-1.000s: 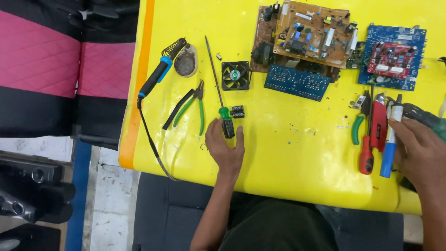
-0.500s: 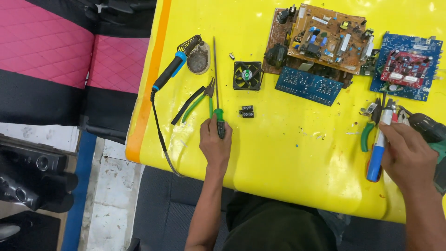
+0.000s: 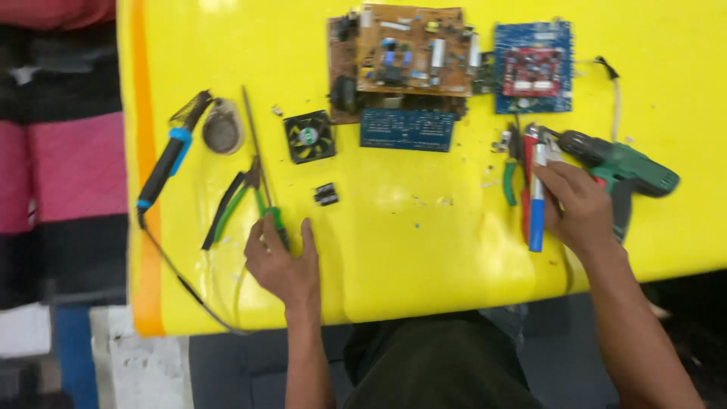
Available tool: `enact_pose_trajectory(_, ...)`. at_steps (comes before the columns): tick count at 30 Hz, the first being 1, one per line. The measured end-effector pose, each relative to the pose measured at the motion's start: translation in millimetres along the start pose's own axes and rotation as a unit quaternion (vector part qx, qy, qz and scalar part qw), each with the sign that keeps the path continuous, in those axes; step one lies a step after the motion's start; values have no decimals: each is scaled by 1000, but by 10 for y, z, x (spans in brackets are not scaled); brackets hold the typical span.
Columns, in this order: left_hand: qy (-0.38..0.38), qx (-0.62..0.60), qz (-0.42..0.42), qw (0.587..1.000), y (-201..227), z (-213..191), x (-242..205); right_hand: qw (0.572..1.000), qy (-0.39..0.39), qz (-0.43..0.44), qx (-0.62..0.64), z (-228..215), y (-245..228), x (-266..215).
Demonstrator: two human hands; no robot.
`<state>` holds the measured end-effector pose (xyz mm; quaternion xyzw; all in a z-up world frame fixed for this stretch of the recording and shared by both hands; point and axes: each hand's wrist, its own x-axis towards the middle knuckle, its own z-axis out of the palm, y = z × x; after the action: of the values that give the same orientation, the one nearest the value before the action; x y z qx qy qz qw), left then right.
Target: The person uses a soldering iron and solder wire to work on a blue circuit board placed on a yellow table. They then set the tools down and rearrange several other circuit boards and components on the table.
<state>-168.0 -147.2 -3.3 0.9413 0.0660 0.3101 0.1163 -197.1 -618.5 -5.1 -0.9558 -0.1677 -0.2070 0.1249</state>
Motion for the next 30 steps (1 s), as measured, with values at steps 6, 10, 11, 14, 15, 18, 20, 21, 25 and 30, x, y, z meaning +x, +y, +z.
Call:
enact_pose_trajectory(6,14,-127,95,987,348,236,-212,993,105,48,-8,-168,155,-43)
enact_pose_trajectory(10,-42,-298,80,950,857,174,-401,992,109,67,9,49,61,-43)
enact_pose_trajectory(11,-120,-377,30,918,1022,117,-448,993,103,48,21,178,2,-30)
enact_pose_trajectory(14,-291,-491,-66,819,1461,54,-515,994,105,19,32,463,-378,111)
enact_pose_trajectory(15,-380,-524,-114,753,1595,50,-519,993,111,7,32,545,-541,184)
enact_pose_trajectory(18,-470,-531,-146,690,1773,199,-572,993,113,6,40,573,-897,386)
enact_pose_trajectory(20,-473,-536,-157,681,1761,286,-644,992,112,11,50,595,-941,404)
enact_pose_trajectory(21,-475,-541,-172,672,1748,324,-686,992,108,15,63,608,-971,410)
enact_pose_trajectory(25,-491,-550,-228,636,1766,203,-599,994,85,41,47,518,-865,342)
enact_pose_trajectory(30,-516,-538,-248,619,1752,176,-556,982,63,119,-131,367,-529,279)
